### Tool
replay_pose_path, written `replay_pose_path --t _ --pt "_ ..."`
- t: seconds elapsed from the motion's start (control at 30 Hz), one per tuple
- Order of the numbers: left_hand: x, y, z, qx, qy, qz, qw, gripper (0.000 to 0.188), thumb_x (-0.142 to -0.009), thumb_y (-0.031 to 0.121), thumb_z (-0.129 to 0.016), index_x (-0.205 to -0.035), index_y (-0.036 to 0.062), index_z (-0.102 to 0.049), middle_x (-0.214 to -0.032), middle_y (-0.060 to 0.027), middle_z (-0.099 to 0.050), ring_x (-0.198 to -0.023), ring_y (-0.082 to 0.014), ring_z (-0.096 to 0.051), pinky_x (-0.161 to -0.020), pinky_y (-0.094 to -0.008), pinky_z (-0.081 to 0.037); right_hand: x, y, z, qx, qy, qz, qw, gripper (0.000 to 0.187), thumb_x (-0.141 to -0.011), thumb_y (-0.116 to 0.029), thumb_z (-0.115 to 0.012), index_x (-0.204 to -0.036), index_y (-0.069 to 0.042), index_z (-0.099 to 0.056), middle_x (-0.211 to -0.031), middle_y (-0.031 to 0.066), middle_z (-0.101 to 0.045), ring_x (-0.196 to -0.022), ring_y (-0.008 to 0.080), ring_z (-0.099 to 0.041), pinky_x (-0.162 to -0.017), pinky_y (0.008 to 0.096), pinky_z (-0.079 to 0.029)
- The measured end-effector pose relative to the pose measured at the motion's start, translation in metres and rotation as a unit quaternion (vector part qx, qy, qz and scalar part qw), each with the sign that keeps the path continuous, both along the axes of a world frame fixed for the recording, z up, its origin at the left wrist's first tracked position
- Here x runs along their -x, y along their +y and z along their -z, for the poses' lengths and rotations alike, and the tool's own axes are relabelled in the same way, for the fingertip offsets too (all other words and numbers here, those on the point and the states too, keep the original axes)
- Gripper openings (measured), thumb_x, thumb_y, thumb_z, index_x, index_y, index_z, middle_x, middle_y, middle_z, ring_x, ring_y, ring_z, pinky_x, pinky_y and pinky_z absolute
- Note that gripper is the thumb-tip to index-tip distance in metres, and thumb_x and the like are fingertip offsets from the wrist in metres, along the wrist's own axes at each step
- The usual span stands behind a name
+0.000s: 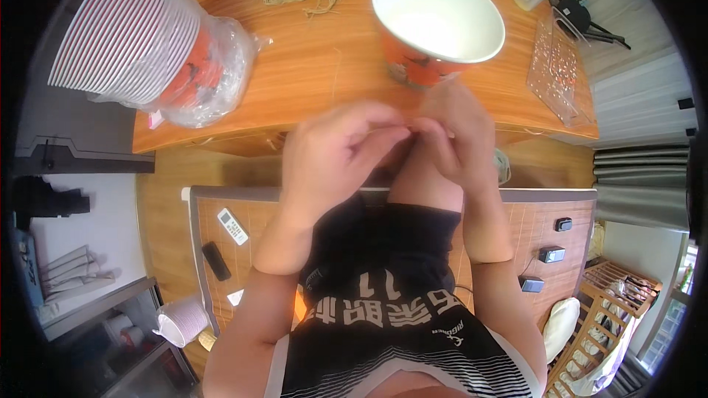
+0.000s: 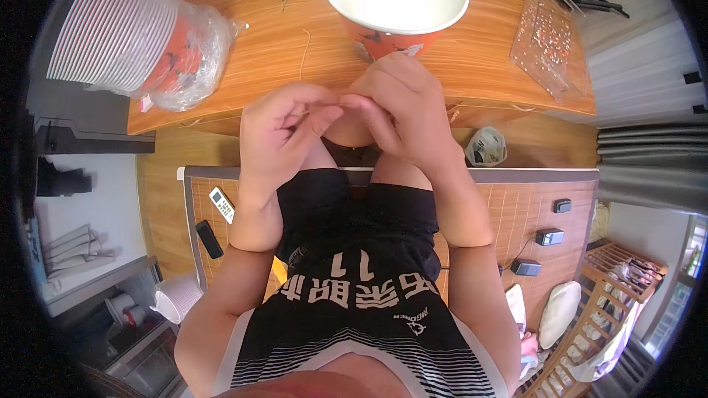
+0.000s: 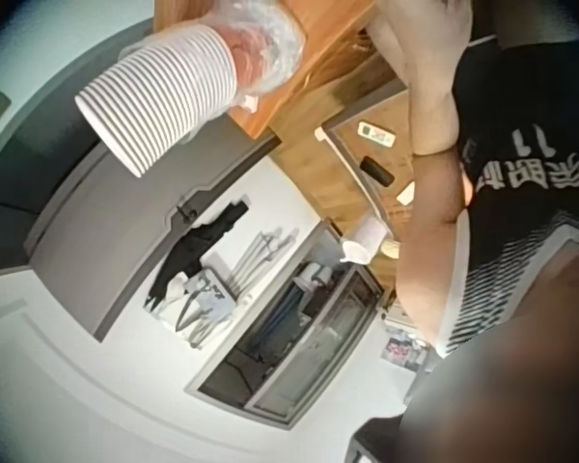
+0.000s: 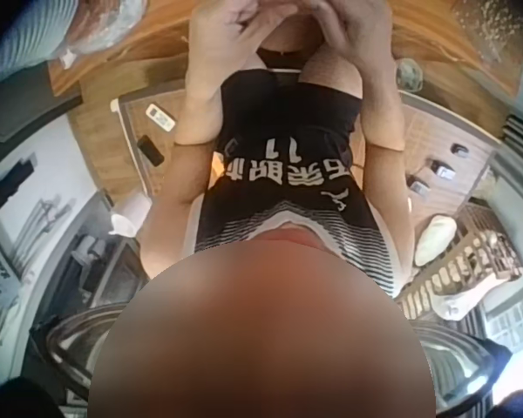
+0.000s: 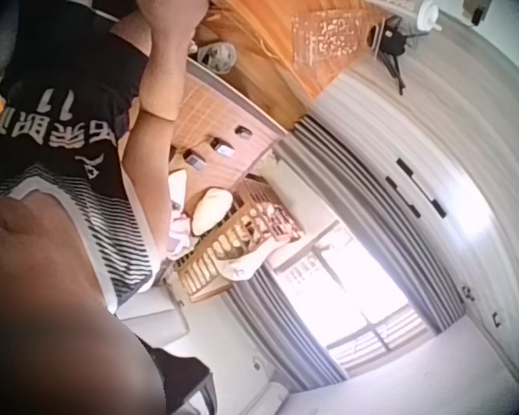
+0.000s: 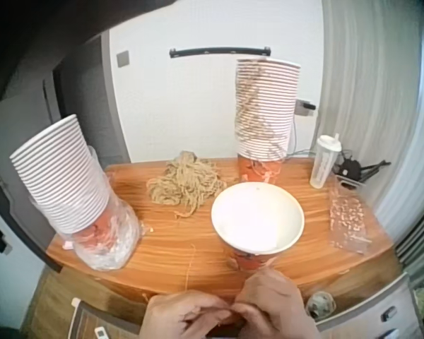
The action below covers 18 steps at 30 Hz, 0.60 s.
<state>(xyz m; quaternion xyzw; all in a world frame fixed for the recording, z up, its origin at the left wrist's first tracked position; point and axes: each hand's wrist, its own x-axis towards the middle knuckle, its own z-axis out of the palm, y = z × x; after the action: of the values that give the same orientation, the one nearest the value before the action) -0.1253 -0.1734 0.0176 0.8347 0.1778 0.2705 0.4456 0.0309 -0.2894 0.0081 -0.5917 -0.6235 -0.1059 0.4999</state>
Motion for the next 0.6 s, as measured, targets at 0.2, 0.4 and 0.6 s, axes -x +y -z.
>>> replay_pose_path --t 0.2,0.4,0.6 --pt "-0.016 -0.013 0.006 -0.105 -0.151 0.010 0.983 0.008 -0.087 -0.001 -0.075 -0.093 -0.0019 -0.070 -0.063 0.0089 -0.044 -0.057 0.0011 -0.036 -0.051 -0.0159 -0.029 0.011 -0.010 0.011 0.041 0.150 0.043 0.987 0.021 -0.093 -0.008 -0.060 -0.074 0.000 -0.055 -0.065 0.0106 -0.050 -0.059 0.0281 -0.049 -0.055 0.0360 -0.038" --pt "-0.021 -0.012 0.010 0.145 -0.105 -0.081 0.980 0.007 -0.092 0.001 -0.071 -0.098 -0.0021 -0.069 -0.063 0.0129 -0.034 -0.057 0.0025 -0.027 -0.052 -0.0177 -0.019 -0.008 -0.016 0.007 -0.032 0.109 0.119 0.986 0.021 -0.095 -0.011 -0.059 -0.077 -0.002 -0.059 -0.072 0.0112 -0.058 -0.066 0.0267 -0.054 -0.063 0.0355 -0.042" --pt "-0.026 -0.008 0.012 0.163 -0.130 -0.092 0.974 0.007 -0.093 0.002 -0.070 -0.098 -0.0016 -0.069 -0.064 0.0137 -0.031 -0.057 0.0024 -0.025 -0.052 -0.0183 -0.018 -0.052 -0.023 -0.019 0.038 -0.148 0.223 0.963 0.034 -0.077 -0.017 -0.080 -0.109 -0.014 -0.069 -0.113 0.0011 -0.069 -0.122 0.0264 -0.055 -0.107 0.0454 -0.033"
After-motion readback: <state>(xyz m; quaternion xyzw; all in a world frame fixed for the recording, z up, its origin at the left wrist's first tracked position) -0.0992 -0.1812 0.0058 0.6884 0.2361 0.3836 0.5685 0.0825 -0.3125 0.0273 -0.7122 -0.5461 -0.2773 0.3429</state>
